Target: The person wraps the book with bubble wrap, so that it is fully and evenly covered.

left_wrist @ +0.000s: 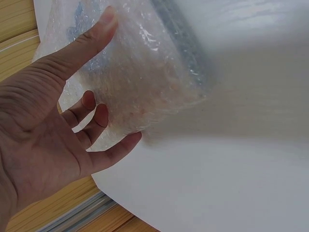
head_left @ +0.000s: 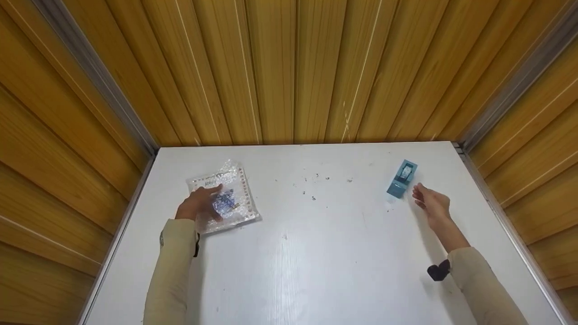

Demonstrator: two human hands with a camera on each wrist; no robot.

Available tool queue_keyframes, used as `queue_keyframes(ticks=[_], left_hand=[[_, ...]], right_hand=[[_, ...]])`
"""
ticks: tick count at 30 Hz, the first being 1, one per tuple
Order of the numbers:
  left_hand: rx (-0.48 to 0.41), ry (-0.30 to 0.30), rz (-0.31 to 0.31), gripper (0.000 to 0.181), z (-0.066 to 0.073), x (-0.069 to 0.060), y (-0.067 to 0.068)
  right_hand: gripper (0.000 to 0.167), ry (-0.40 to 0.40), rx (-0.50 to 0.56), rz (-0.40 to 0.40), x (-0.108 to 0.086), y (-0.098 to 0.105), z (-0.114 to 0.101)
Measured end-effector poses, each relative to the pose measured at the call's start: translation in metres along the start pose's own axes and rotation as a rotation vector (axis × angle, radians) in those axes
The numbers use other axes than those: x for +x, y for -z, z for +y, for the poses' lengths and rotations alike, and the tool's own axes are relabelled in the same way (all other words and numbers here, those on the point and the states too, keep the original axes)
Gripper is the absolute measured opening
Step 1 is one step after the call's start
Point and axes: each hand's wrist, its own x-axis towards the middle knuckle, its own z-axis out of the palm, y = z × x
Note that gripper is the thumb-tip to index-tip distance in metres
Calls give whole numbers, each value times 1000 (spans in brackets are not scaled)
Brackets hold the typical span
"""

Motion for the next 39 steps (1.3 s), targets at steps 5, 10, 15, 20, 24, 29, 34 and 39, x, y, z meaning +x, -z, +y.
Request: queue_keyframes(ticks=[5, 10, 15, 20, 24, 29, 34, 39], left_hand=[[-29, -14, 16, 114, -1, -3, 2], [-23, -33, 9, 114, 3, -7, 1], [-20, -18, 17, 112, 5, -8, 1], [-36, -8, 8, 110, 6, -10, 1], [-43, -15, 4, 111, 8, -14, 3], [-45, -12, -2, 112, 8, -13, 4], [-64, -8, 0, 112, 9, -15, 5], [-76, 21, -1, 110, 7, -13, 3]], right_hand=[[56, 35, -187, 48, 17, -12, 4], [70, 19, -248, 67, 28, -23, 5], [74, -83, -185, 48, 36, -27, 0], [75, -133, -199, 69, 41, -29, -3], [75, -164, -183, 73, 45, -32, -10], [79, -237, -111, 22, 42, -32, -18], [81, -244, -87, 22, 37, -34, -18], [60, -143, -51, 91, 32, -38, -8]])
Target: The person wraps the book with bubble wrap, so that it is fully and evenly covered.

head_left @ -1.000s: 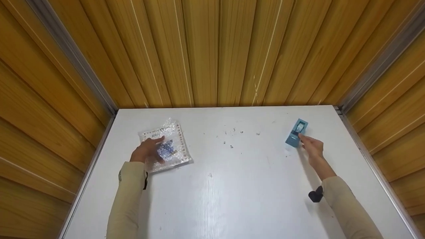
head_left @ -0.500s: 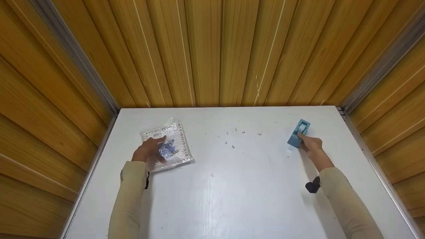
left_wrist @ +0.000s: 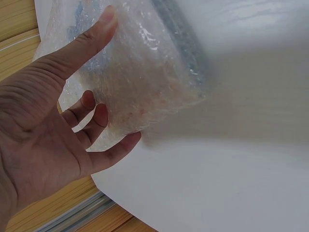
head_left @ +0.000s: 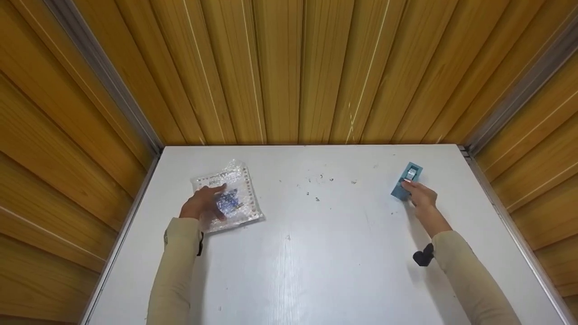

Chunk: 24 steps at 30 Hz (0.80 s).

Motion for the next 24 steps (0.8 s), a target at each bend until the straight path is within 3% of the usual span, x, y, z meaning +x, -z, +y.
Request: queue_keyframes(ticks=[3, 8, 13, 15, 18, 21, 24], left_hand=[[3, 3, -5, 110, -1, 2, -1], [-12, 9, -4, 110, -1, 2, -2], [5, -9, 0, 110, -1, 3, -3], [16, -29, 2, 110, -1, 3, -4], [40, -59, 12, 111, -1, 3, -4], [28, -47, 12, 111, -2, 4, -4], [23, -33, 15, 111, -3, 6, -2]], right_hand=[[52, 11, 46, 6, -2, 0, 6], [70, -18, 55, -57, 0, 4, 12], [75, -45, 28, -88, 2, 10, 13], [66, -47, 17, -83, 4, 13, 13], [35, -41, 38, -95, 4, 17, 12], [7, -60, 129, -174, 4, 20, 10], [8, -109, 273, -277, 5, 23, 8]])
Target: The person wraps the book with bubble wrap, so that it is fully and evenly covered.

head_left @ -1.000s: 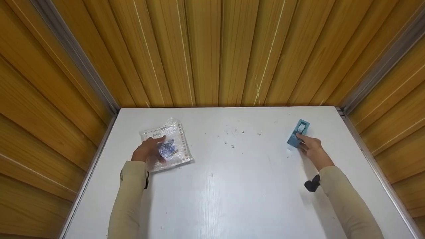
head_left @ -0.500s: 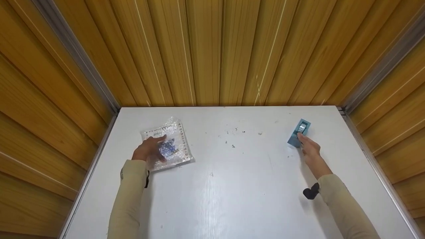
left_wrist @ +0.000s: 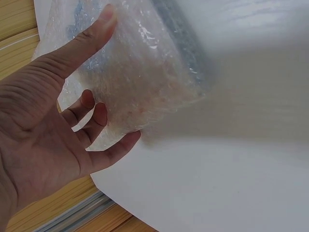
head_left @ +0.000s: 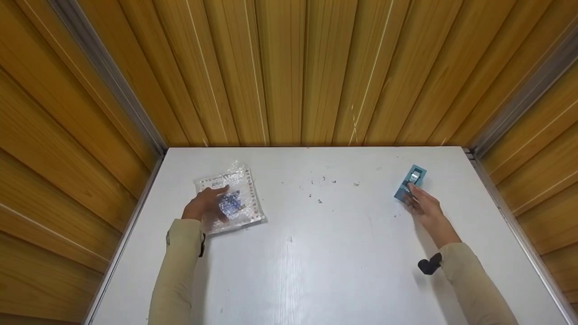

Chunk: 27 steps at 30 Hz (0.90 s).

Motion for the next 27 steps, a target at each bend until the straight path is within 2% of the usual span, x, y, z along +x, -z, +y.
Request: queue_keyframes(ticks=[4, 8, 17, 24, 27], left_hand=[[-11, 25, 8, 111, -1, 2, 0], [-15, 32, 6, 113, -2, 5, 0], [-59, 59, -12, 117, -2, 7, 1], [20, -17, 21, 112, 0, 0, -1], [14, -12, 17, 112, 0, -2, -1]], right_hand=[[12, -60, 169, -90, -1, 2, -2], [13, -88, 223, -118, 0, 3, -4], [19, -128, 265, -213, -2, 14, -5], [28, -118, 265, -315, 3, 25, 0], [28, -93, 214, -324, 5, 28, 2]])
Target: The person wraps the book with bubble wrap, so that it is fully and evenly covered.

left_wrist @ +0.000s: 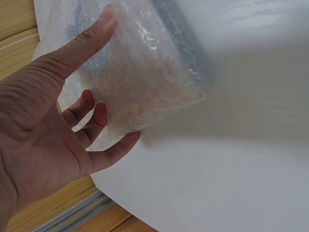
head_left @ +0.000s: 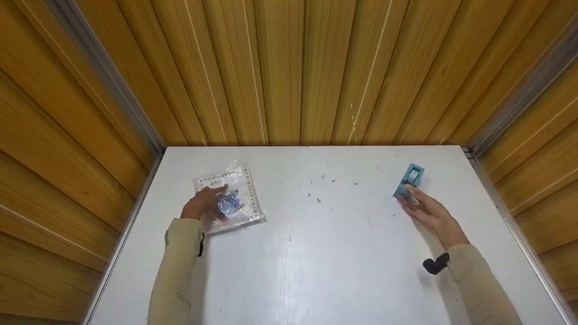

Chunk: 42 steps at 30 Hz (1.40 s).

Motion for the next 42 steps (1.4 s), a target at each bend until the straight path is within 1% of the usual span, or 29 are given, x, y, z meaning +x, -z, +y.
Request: queue_keyframes(ticks=[5, 8, 11, 16, 20, 22, 24, 26, 28, 30, 34, 36, 39, 42], left_hand=[[-9, 8, -14, 113, -2, 3, 0], [-3, 7, -20, 113, -4, 6, 0], [-6, 8, -23, 113, -5, 8, -1], [-36, 33, -26, 114, -5, 11, 0], [-16, 27, -38, 115, -4, 10, 0], [-1, 12, -39, 115, -4, 9, 0], [7, 1, -36, 114, -3, 8, 0], [11, -7, -33, 114, -2, 7, 1], [9, -8, -28, 114, -2, 7, 1], [4, -3, -30, 114, -2, 7, 1], [-10, -3, -42, 114, -2, 8, 0], [-19, 4, -51, 115, -3, 9, 0], [-29, 19, -57, 116, -4, 11, 0], [-34, 38, -55, 115, -6, 12, 1]], right_hand=[[30, 14, -51, -16, 1, 4, 1], [30, 21, -74, -9, 1, 4, 2], [28, 37, -128, 12, 0, 0, 3], [26, 65, -225, 44, -1, -4, 5], [26, 96, -300, 43, -1, -4, 8], [28, 121, -364, 38, 0, -2, 10], [34, 151, -453, 40, 0, -2, 12], [43, 187, -569, 57, 0, -2, 15], [51, 232, -650, 84, 1, -5, 18], [54, 281, -683, 124, 2, -8, 22], [46, 379, -680, 228, 3, -13, 27], [43, 404, -682, 271, 2, -15, 28], [45, 428, -702, 321, 1, -17, 31], [47, 476, -748, 379, 3, -18, 33]])
